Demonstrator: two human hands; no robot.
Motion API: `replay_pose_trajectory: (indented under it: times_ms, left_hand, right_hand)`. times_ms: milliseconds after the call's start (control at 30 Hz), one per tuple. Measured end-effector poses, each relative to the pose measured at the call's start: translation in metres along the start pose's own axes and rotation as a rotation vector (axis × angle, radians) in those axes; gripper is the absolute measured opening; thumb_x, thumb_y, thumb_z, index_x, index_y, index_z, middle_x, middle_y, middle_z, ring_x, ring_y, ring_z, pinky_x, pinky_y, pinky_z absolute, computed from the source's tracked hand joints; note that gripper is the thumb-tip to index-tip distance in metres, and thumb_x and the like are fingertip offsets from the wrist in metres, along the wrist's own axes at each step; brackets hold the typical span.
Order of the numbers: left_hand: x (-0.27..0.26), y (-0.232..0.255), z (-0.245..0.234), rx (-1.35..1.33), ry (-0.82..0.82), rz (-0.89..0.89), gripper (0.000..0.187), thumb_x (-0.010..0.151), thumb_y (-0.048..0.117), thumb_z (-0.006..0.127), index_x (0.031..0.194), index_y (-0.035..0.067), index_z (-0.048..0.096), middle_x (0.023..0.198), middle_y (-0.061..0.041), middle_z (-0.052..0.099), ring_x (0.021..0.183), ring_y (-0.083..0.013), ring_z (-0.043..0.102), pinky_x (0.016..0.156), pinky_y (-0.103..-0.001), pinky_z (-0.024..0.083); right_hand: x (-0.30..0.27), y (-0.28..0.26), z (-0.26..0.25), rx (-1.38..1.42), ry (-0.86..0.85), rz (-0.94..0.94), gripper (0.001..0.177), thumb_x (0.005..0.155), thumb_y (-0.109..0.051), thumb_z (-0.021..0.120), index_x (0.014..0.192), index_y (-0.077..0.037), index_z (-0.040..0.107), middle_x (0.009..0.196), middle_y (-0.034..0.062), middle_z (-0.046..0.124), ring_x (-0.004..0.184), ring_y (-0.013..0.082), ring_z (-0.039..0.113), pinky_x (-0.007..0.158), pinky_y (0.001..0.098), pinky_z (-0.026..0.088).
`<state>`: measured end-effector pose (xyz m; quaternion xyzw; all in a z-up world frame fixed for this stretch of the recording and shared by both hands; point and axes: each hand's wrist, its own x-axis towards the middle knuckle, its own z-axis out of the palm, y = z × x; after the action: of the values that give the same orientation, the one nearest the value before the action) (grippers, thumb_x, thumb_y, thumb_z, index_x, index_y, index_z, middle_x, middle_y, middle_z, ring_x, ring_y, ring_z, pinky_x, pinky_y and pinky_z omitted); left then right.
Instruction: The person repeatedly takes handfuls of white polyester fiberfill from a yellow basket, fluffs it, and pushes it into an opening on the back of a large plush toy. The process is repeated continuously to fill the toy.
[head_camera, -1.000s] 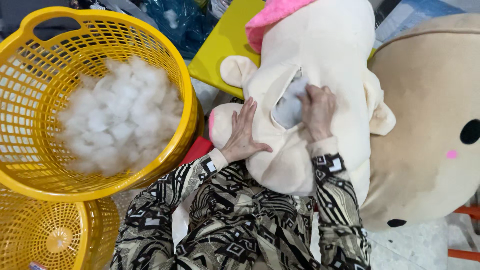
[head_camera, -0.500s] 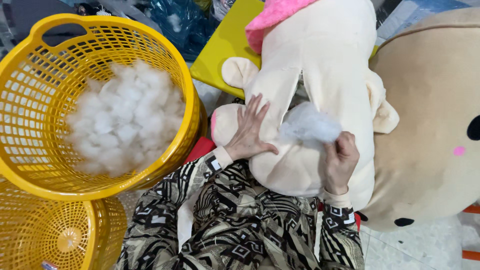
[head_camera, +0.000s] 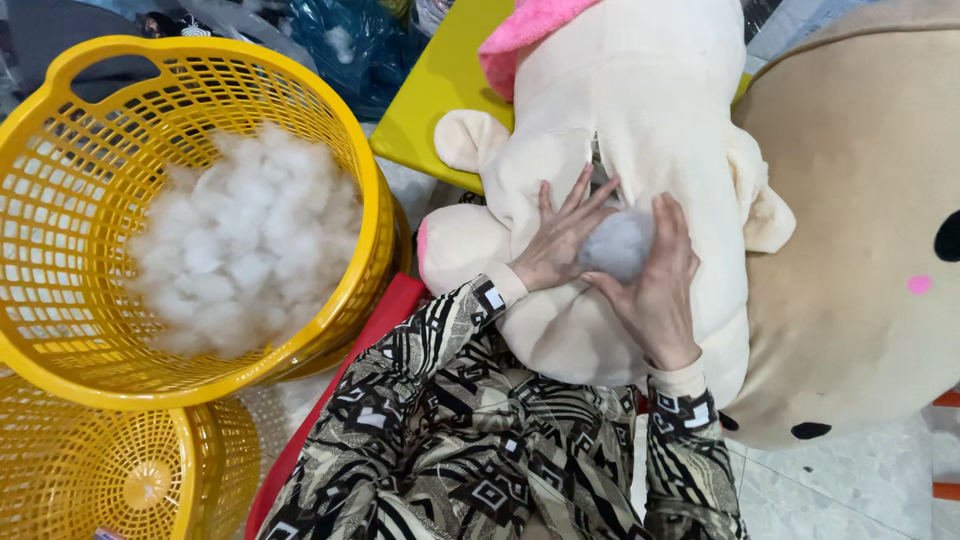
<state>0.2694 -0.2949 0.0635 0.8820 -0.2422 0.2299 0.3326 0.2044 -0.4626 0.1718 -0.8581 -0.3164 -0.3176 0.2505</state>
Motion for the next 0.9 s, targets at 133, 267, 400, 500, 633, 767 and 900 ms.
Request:
replay_pose_trajectory:
  times_ms: [133,267,400,500,633,767,900]
  left_hand:
    - [-0.001,0.008,-0.005,-0.129,0.081,-0.072,0.095,0.063,0.035,0.091,0.146,0.011,0.051,0.171,-0.005,0.010,0.160,-0.0343,-0.001,0.113,-0.085,-0.008]
    - [0.001,0.015,-0.011,-0.182,0.109,-0.103,0.076,0.059,0.029,0.091,0.127,0.013,0.061,0.167,-0.006,0.014,0.156,-0.0397,0.001,0.110,-0.086,-0.008]
    - [-0.007,0.018,-0.005,-0.075,0.230,-0.015,0.044,0.070,0.024,0.089,0.112,0.019,0.075,0.153,0.004,0.052,0.160,-0.0350,0.016,0.117,-0.084,-0.003]
    - [-0.002,0.016,-0.006,-0.049,0.272,0.034,0.044,0.072,0.024,0.087,0.114,0.018,0.077,0.134,0.007,0.069,0.156,-0.0302,0.028,0.118,-0.084,-0.003]
    - [0.003,0.016,-0.003,-0.027,0.285,0.016,0.040,0.076,0.028,0.087,0.114,0.018,0.076,0.118,0.004,0.076,0.151,-0.0244,0.039,0.118,-0.083,0.000]
    - [0.000,0.010,0.005,-0.019,0.268,-0.015,0.039,0.079,0.028,0.084,0.116,0.017,0.076,0.110,0.000,0.078,0.145,-0.0208,0.047,0.118,-0.082,0.000]
    - [0.001,-0.005,0.011,0.083,0.213,-0.068,0.035,0.077,0.023,0.081,0.111,0.018,0.077,0.108,0.003,0.078,0.143,-0.0208,0.051,0.127,-0.074,-0.001]
  right_hand:
    - [0.010,0.003,0.024,-0.072,-0.159,0.091,0.061,0.070,-0.010,0.085,0.127,-0.002,0.064,0.111,0.0152,0.069,0.095,0.0332,0.062,0.085,0.0449,0.041]
    - [-0.001,0.020,0.037,-0.067,-0.028,-0.019,0.035,0.077,0.005,0.069,0.111,-0.005,0.071,0.101,0.0136,0.072,0.092,0.0316,0.063,0.084,0.0427,0.042]
    - [-0.019,0.029,0.033,-0.059,0.075,-0.060,0.037,0.076,0.009,0.064,0.110,-0.004,0.072,0.099,0.0132,0.071,0.092,0.0331,0.064,0.085,0.0437,0.045]
    - [-0.015,0.029,0.017,-0.023,0.161,-0.032,0.042,0.073,0.011,0.060,0.111,-0.003,0.072,0.101,0.0148,0.072,0.093,0.0352,0.064,0.087,0.0444,0.049]
    - [-0.008,0.030,-0.004,0.002,0.243,-0.038,0.044,0.075,0.012,0.056,0.113,-0.002,0.072,0.105,0.0165,0.073,0.101,0.0380,0.067,0.095,0.0458,0.053]
    - [-0.010,0.030,-0.007,0.005,0.267,-0.025,0.042,0.079,0.012,0.057,0.115,-0.002,0.072,0.107,0.0177,0.073,0.104,0.0383,0.069,0.094,0.0426,0.054]
    - [-0.008,0.044,-0.027,0.066,0.437,0.002,0.038,0.086,0.010,0.060,0.122,0.002,0.073,0.110,0.0171,0.074,0.103,0.0319,0.073,0.095,0.0379,0.057]
